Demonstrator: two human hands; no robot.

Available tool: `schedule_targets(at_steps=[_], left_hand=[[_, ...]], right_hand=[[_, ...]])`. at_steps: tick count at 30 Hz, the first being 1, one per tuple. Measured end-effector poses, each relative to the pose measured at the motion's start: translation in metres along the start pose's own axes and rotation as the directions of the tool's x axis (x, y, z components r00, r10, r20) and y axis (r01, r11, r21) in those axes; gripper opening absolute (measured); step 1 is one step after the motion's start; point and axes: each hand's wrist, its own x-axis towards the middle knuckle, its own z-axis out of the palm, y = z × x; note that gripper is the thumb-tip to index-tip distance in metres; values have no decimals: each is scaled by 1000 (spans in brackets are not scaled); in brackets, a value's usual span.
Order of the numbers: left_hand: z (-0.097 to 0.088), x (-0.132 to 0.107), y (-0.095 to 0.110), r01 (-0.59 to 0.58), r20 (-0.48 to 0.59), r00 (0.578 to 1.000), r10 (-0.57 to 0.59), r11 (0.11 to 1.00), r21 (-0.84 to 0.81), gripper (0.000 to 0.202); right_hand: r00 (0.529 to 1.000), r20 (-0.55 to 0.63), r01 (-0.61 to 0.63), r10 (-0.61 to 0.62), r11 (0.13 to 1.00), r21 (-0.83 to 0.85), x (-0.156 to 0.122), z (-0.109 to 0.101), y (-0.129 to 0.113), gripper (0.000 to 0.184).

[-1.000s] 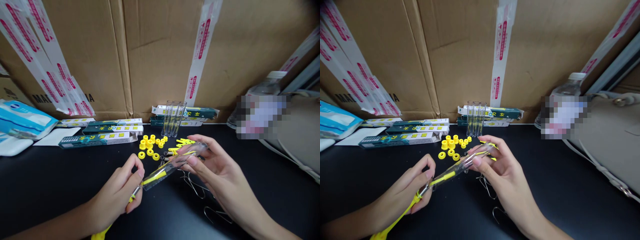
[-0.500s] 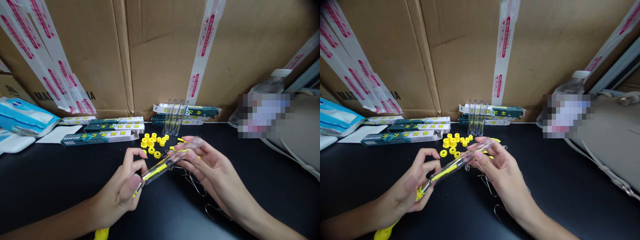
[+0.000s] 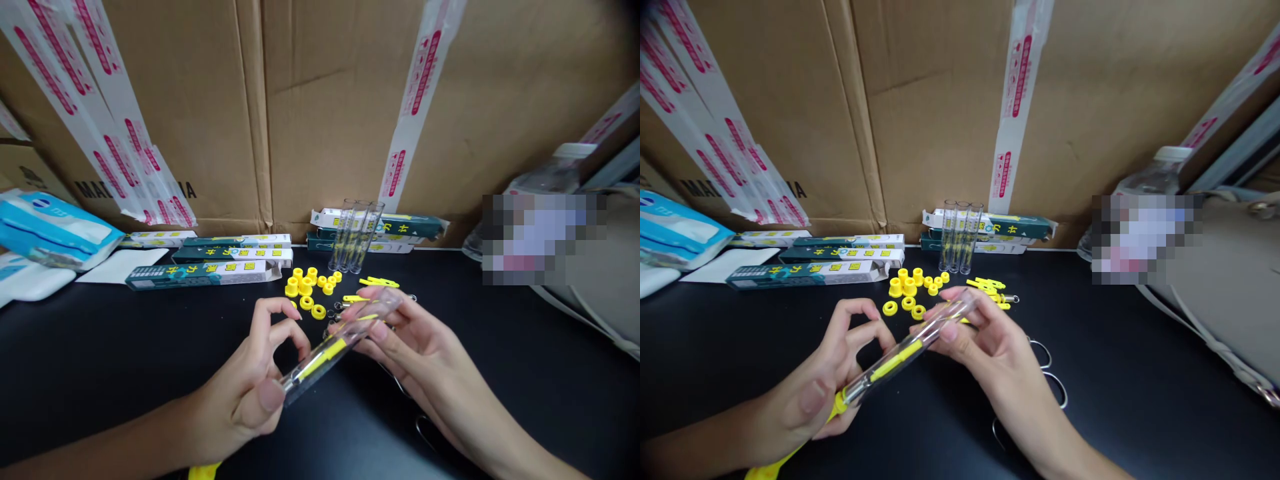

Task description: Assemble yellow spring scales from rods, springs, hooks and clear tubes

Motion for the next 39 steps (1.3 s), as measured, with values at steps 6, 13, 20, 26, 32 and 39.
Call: schedule_targets(at_steps=[6, 13, 20, 26, 32, 39], left_hand=[[3, 1, -3, -45, -58, 997, 46, 999, 13, 70], [3, 1, 7, -30, -8, 999, 32, 991, 129, 68], [4, -1, -1, -53, -105, 993, 62, 995, 82, 65], [8, 1, -3, -13, -231, 971, 65, 975, 222, 63], [14, 4, -8, 25, -294, 955, 42, 975, 220, 62], [6, 17, -4, 102, -210, 971, -110, 994, -46, 65]], right_hand=[[998, 27, -57, 56, 997, 44, -2, 8, 2, 17], [983, 115, -141, 144, 989, -34, -4, 19, 12, 23], [961, 191, -214, 201, 975, 54, -4, 27, 19, 45], [934, 277, -277, 226, 947, 160, -3, 28, 24, 58], [932, 261, -308, 251, 928, 209, -1, 34, 26, 74], [965, 168, -239, 203, 942, 235, -1, 40, 21, 75]])
